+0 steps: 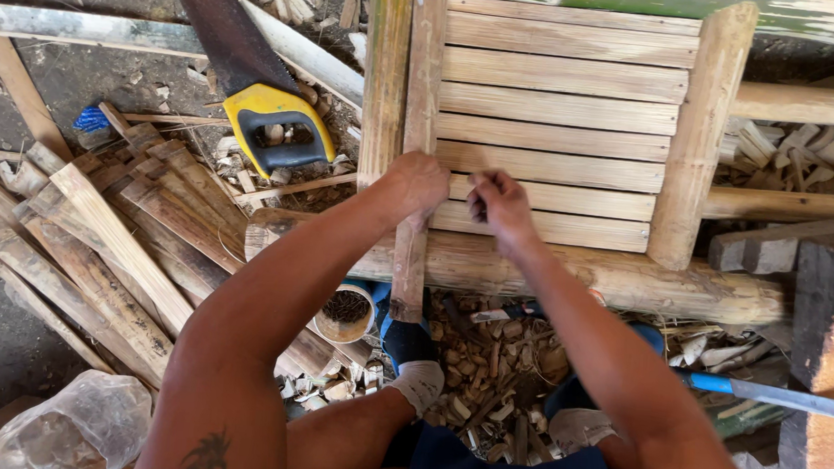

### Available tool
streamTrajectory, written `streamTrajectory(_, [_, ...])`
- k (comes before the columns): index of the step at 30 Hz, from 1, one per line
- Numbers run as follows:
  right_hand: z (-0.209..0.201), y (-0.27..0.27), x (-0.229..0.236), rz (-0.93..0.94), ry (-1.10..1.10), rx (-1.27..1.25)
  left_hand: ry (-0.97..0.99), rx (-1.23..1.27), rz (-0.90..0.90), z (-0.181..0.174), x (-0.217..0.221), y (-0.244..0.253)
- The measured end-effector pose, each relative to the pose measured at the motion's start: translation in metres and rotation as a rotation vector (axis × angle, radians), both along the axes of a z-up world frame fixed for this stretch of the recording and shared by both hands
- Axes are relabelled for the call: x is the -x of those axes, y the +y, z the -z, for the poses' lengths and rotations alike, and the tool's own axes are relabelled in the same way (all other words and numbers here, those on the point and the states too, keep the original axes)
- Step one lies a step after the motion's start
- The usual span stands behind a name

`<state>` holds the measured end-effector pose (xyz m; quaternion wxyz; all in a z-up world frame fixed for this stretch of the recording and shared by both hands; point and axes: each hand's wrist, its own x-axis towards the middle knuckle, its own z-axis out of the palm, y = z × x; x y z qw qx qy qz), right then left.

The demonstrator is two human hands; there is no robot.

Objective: The person assembles a wooden slatted structure by cutting bamboo strips to size, positioning them between frame rails, and securing them with nails using a hammer. The person repeatedly measures, cuts, and fastens multiple strips to complete the panel.

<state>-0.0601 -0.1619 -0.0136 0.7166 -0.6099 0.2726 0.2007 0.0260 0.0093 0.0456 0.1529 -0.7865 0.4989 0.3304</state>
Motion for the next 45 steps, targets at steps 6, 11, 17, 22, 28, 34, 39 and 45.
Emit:
streamTrajectory(6, [-0.078,-0.099,-0.035,-0.277,-0.235,0.293,0.110,-0.238,-0.082,-0.015,-0.006,-0.022])
streamTrajectory(11, [-0.185,-0.226,0.012,-0.640,-0.440,0.896,0.018,-0.114,-0.116,-0.070,0.004,-0.079])
streamTrajectory(17, [-0.244,-0.356,0.147,-0.360,-0.668,1.192,0.032,0.408,-0.386,-0.128,0.055,-0.246])
streamTrajectory(22, [-0.143,-0.413,0.311,0.691,-0.495,0.746,0.110,0.438,-0.502,-0.114,0.109,-0.371])
streamTrajectory(28, [0.068,-0.327,0.406,0.731,0.074,1.071,0.113,0.307,-0.498,-0.070,0.172,-0.447])
streamTrajectory(34, [0.125,-0.299,0.394,0.675,0.134,0.761,0.115,0.267,-0.506,-0.060,0.207,-0.474])
streamTrajectory(39, [0.072,-0.297,0.393,0.942,-0.322,0.794,0.113,0.210,-0.476,-0.066,0.222,-0.488])
streamTrajectory(45, [-0.041,-0.345,0.399,1.016,-0.265,0.853,0.113,0.074,-0.411,-0.065,0.238,-0.512])
